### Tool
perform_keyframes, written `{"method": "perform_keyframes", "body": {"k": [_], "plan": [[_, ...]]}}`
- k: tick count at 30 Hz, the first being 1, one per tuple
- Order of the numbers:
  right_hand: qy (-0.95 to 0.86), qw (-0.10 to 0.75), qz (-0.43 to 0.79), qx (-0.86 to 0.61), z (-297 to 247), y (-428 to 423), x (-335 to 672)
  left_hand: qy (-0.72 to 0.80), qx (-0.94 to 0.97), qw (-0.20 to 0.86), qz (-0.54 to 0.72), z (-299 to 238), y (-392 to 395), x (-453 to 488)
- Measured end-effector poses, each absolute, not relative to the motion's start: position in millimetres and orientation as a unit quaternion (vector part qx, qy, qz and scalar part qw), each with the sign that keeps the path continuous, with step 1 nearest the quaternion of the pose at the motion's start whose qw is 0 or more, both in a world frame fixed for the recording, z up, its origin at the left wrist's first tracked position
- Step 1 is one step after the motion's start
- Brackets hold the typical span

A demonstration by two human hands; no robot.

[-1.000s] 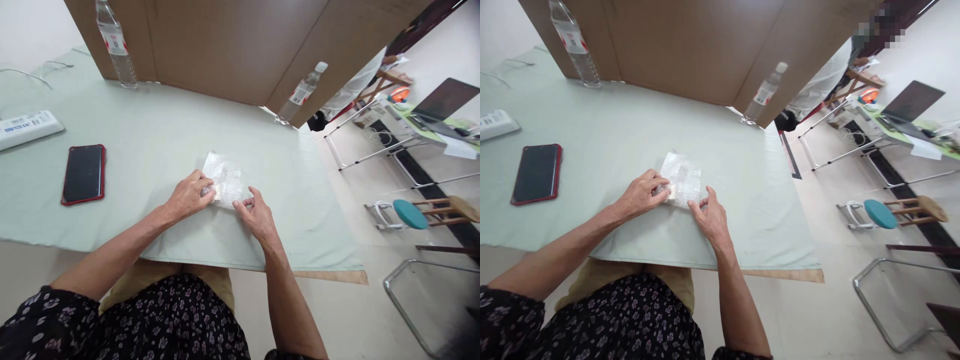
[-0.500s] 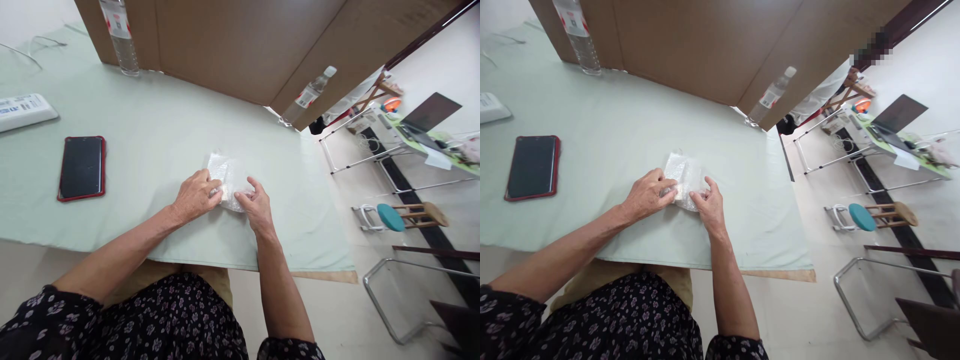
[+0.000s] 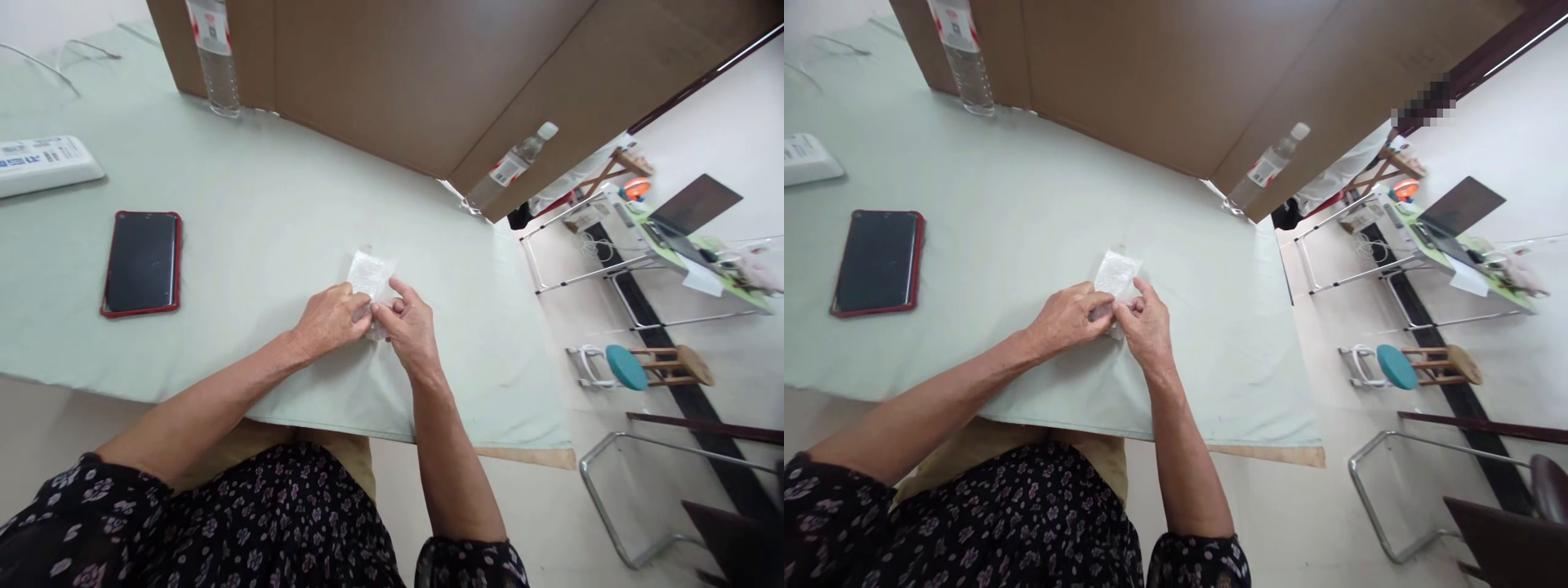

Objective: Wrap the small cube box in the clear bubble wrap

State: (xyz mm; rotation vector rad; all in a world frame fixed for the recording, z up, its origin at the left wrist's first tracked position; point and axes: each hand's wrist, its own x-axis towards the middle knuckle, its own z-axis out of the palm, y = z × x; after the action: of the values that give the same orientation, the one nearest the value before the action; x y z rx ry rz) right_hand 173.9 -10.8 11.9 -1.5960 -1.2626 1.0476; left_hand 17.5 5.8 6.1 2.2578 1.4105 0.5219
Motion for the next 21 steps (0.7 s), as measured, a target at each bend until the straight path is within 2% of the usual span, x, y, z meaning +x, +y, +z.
{"method": "perform_keyframes", "body": {"k": [4, 10, 13, 15, 17, 21], "plan": [[-0.525, 0.397, 0.425, -0.621, 21, -18, 171, 0.495, 0.792, 0.276, 0.226, 7, 7, 13], [-0.637, 0.337, 0.387, -0.576, 24, -32, 178, 0.491, 0.685, 0.461, 0.278, 10, 11, 5], [-0.716, 0.284, 0.308, -0.559, 23, -31, 181, 0.512, 0.680, 0.448, 0.273, 10, 10, 7], [-0.737, 0.268, 0.299, -0.544, 24, -26, 183, 0.522, 0.688, 0.429, 0.265, 8, 10, 9], [-0.724, 0.281, 0.335, -0.533, 25, -21, 185, 0.524, 0.690, 0.423, 0.265, 5, 11, 11], [-0.655, 0.371, 0.347, -0.560, 23, -21, 193, 0.514, 0.679, 0.444, 0.279, 2, 12, 11]]}}
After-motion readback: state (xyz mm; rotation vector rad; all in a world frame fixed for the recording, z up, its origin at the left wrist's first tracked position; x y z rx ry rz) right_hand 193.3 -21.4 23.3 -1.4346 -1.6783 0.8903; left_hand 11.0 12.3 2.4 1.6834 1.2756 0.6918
